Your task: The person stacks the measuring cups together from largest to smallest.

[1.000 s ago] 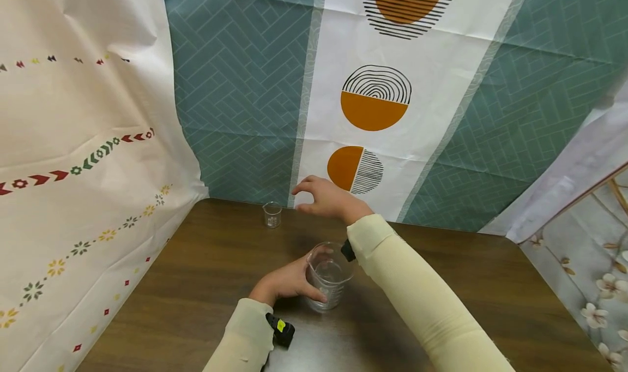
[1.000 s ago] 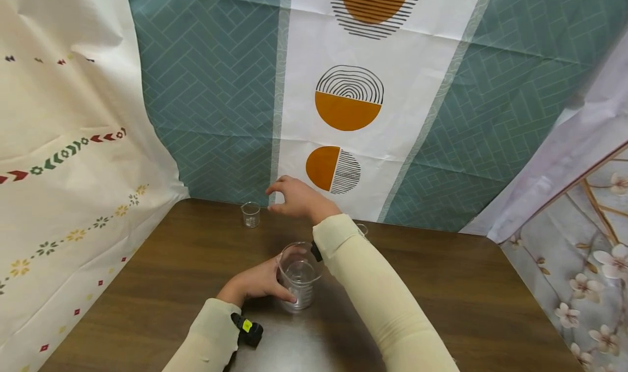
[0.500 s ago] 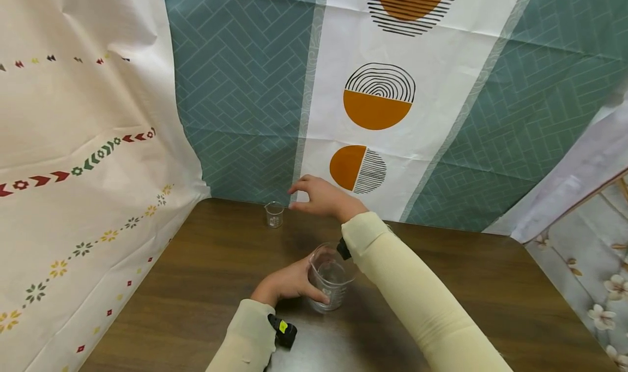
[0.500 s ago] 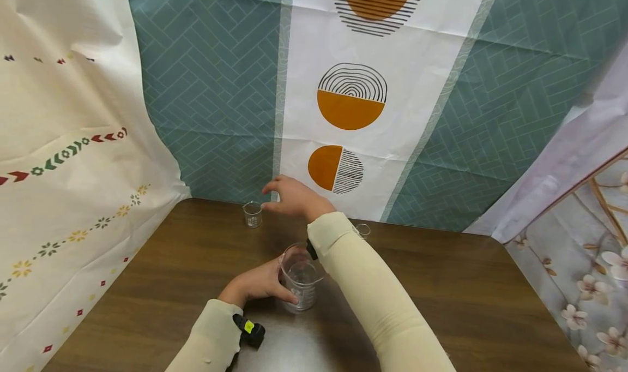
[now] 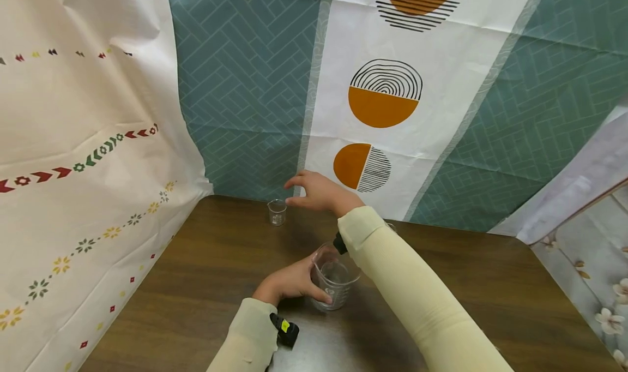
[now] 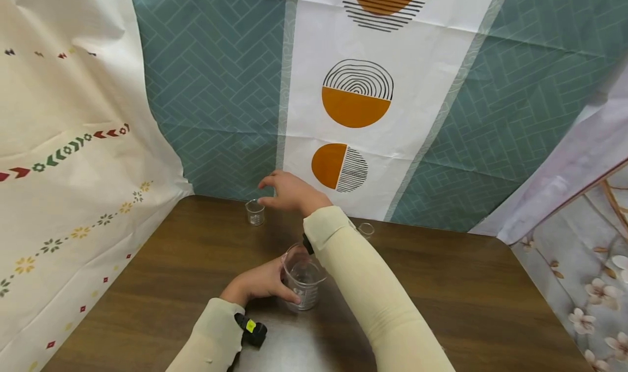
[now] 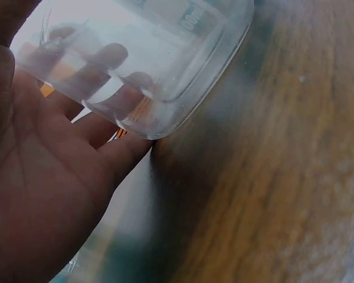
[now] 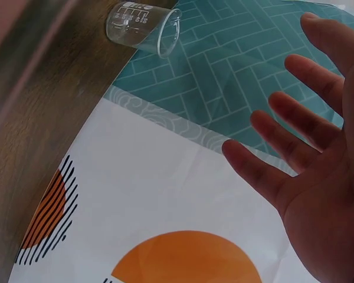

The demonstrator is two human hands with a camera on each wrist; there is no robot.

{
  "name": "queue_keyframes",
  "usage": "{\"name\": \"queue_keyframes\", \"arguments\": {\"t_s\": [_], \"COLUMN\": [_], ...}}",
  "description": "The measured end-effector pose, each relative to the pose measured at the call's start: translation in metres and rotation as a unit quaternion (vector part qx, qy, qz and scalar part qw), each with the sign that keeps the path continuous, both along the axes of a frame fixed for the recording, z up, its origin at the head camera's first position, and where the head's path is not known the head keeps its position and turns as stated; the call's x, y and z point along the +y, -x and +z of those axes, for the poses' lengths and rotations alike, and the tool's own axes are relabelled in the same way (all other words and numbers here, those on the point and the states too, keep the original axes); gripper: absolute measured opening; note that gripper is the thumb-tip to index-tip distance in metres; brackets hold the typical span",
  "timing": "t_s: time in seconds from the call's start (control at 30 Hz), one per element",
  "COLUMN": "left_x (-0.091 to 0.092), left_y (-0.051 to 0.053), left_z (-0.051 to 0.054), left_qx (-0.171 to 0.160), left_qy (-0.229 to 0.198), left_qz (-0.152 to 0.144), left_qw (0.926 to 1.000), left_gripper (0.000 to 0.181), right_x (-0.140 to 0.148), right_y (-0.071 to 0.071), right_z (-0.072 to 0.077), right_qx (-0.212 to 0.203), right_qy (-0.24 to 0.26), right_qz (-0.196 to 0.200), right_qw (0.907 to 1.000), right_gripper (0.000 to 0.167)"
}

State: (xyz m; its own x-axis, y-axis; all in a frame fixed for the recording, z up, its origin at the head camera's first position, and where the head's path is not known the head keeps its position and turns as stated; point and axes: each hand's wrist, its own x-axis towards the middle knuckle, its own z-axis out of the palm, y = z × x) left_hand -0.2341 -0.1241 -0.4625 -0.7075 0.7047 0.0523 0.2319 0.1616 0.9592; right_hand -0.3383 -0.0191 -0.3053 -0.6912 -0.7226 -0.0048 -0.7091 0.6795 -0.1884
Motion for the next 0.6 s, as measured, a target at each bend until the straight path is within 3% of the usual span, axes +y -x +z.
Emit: {"name": "queue_keyframes", "arguments": {"t_s": [0.6], "left_x": [0.0], "left_y": [-0.0006], "left_z": [0.0005], "left_qx": [0.002], "left_qy": [0.001], "left_qz": [0.002], "left_qw": [1.0], "left_gripper": [0.097], "right_x": [-0.0103], "right_y": [0.0091], "right_z": [0.0037], "right_qx": [-0.008], "right_qy": [0.002], "right_qz": [0.007], "right_qw": [0.9999], "right_gripper": [0.045]}}
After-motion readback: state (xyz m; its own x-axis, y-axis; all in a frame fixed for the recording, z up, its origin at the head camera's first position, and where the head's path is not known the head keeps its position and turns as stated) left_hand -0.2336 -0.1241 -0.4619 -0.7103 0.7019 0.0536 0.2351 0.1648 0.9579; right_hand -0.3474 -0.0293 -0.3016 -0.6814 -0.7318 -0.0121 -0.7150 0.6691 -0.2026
